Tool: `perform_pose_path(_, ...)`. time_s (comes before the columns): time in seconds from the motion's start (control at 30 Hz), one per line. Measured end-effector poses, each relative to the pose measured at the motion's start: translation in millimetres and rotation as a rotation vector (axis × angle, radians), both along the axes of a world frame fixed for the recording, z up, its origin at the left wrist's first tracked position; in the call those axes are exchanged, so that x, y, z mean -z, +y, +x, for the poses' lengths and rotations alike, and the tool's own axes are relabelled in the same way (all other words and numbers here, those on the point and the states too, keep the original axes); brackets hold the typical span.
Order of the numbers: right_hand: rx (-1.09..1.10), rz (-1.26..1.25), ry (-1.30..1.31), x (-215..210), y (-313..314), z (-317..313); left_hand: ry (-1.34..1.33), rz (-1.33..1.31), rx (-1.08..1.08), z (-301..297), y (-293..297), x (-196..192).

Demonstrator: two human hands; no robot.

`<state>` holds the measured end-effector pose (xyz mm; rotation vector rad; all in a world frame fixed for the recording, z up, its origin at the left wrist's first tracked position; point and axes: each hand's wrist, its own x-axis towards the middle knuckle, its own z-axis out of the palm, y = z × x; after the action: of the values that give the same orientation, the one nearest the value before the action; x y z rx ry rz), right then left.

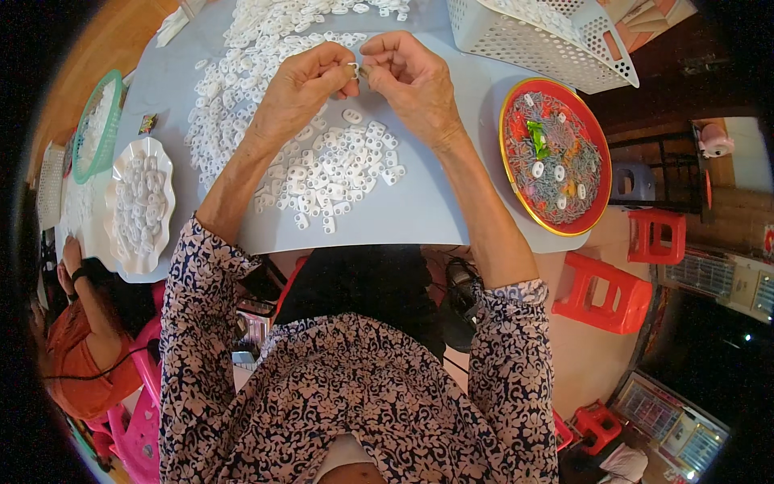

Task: Manually assembling small white plastic components by joining multiple pieces together on a table.

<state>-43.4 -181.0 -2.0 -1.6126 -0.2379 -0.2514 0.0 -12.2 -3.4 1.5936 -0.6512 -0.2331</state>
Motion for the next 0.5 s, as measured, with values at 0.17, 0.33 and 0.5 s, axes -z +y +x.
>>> perform_pose_path(0.17,0.014,-0.023,0.007,0.6,1.7,0.6,0.019,-0.022,0.016,2.5,1.2,2.6)
perform_pose_path(0.33,-0.031,0.04,0.013,4.8,-1.3,1.9,0.089,-0.081,0.002,2.7,1.1,1.5)
perform_pose_path(0.5,0.009,0.024,0.04,2.8,1.2,0.1,0.105,0.014,0.121,2.4,3.6,-1.1)
